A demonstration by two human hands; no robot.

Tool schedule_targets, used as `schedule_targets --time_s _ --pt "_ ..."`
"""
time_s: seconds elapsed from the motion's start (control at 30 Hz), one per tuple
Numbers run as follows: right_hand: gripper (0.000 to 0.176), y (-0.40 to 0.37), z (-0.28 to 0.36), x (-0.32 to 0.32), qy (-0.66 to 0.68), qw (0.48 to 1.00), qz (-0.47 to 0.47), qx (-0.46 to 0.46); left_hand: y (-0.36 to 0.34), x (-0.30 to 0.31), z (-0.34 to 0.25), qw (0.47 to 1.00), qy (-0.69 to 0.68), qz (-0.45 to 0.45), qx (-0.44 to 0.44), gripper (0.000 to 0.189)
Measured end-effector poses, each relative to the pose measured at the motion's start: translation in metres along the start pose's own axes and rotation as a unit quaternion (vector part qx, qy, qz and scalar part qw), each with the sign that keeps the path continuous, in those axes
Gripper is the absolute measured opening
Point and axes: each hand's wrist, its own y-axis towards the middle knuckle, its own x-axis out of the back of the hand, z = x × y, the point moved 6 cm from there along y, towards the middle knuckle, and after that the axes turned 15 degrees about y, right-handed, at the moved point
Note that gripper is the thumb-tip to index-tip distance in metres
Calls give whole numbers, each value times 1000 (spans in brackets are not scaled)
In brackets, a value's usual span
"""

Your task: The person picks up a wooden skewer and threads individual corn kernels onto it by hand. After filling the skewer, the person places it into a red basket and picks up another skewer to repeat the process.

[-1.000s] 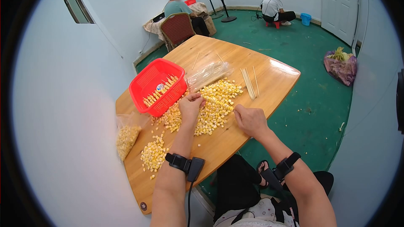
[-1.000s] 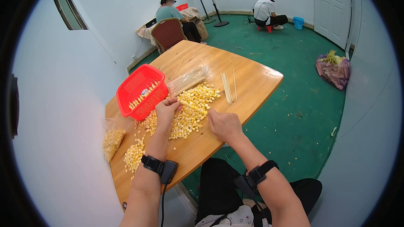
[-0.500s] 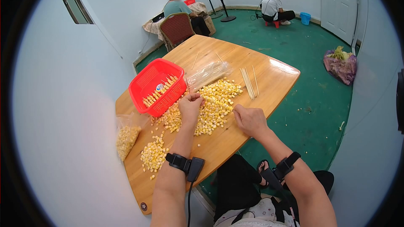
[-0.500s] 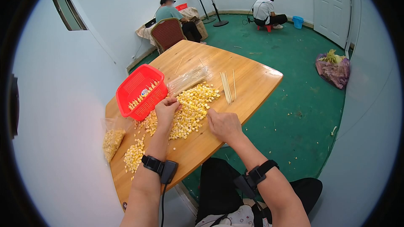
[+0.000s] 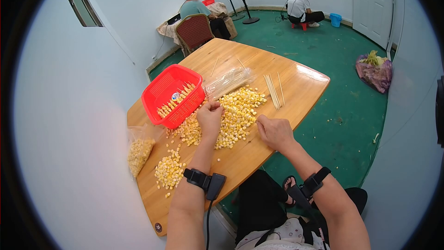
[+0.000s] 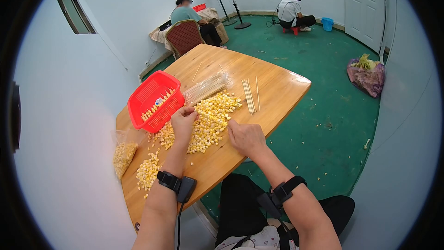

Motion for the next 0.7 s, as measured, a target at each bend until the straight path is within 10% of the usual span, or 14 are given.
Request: schedule_targets --time_s 0.7 --pt "14 0 0 2 10 1000 -7 -7 -1 -9 9 985 -144 49 84 8"
